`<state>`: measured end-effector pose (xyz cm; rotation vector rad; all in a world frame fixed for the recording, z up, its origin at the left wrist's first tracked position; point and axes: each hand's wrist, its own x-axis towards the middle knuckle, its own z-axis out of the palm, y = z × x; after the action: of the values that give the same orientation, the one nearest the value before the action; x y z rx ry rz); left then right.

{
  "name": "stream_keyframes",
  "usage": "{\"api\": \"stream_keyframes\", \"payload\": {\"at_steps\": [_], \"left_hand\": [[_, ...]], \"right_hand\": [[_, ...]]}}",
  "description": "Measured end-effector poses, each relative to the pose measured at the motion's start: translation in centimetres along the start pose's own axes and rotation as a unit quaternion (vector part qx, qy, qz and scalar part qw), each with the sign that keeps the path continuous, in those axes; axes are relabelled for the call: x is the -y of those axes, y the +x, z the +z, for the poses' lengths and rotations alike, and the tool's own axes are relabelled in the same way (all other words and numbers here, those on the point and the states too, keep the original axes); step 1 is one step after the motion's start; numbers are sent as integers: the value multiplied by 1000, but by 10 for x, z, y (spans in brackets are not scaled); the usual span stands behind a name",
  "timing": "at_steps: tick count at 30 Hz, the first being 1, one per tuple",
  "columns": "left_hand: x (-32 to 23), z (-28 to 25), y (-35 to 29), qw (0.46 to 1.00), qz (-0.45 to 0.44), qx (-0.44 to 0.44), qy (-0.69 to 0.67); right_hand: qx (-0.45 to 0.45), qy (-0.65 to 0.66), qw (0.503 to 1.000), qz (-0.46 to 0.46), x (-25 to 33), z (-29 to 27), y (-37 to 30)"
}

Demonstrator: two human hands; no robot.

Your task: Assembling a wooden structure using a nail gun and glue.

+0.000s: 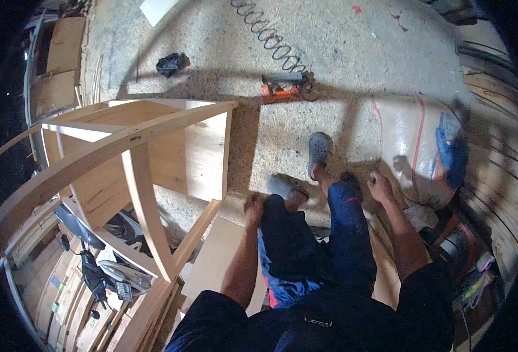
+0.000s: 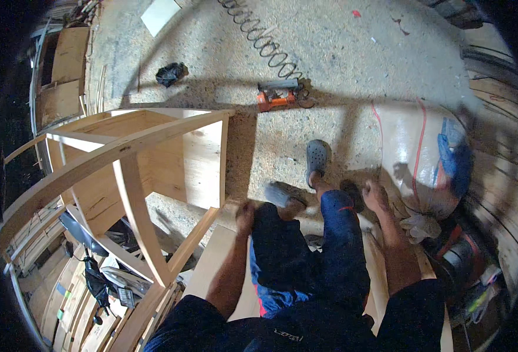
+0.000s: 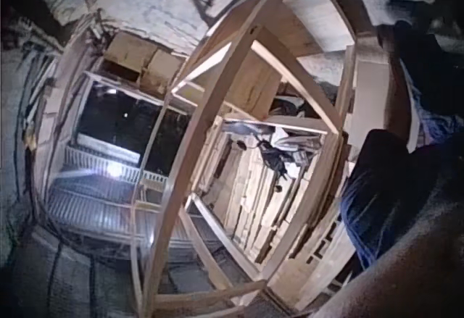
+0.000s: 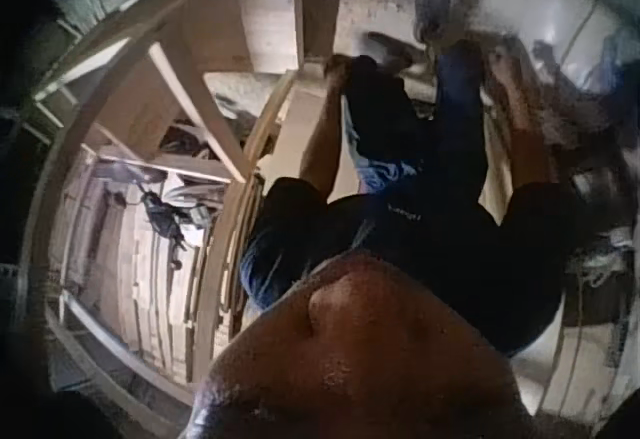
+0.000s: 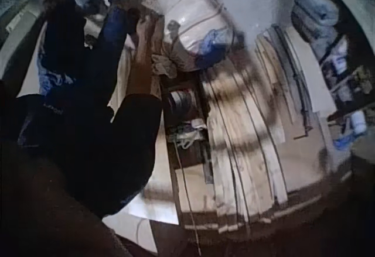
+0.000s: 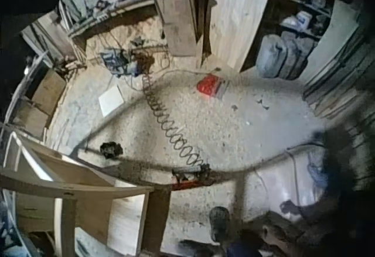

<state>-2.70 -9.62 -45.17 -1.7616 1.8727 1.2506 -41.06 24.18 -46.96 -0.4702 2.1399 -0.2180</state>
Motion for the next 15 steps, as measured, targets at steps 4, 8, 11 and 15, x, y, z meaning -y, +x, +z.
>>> {"api": "stream_keyframes", "payload": {"at_steps": [4, 8, 11, 15], "left_hand": [[29, 12, -125, 994, -48, 91, -40], [25, 18, -197, 982, -83, 158, -63], [11, 12, -223, 975, -38, 185, -114], [5, -1, -261, 929, -44, 85, -358]], "right_hand": [[-41, 19, 999, -5, -33, -9, -76], [-18, -5, 999, 39, -38, -8, -122], [-5, 19, 1000, 22, -30, -16, -143], [-2, -56, 996, -70, -2, -47, -164]]}}
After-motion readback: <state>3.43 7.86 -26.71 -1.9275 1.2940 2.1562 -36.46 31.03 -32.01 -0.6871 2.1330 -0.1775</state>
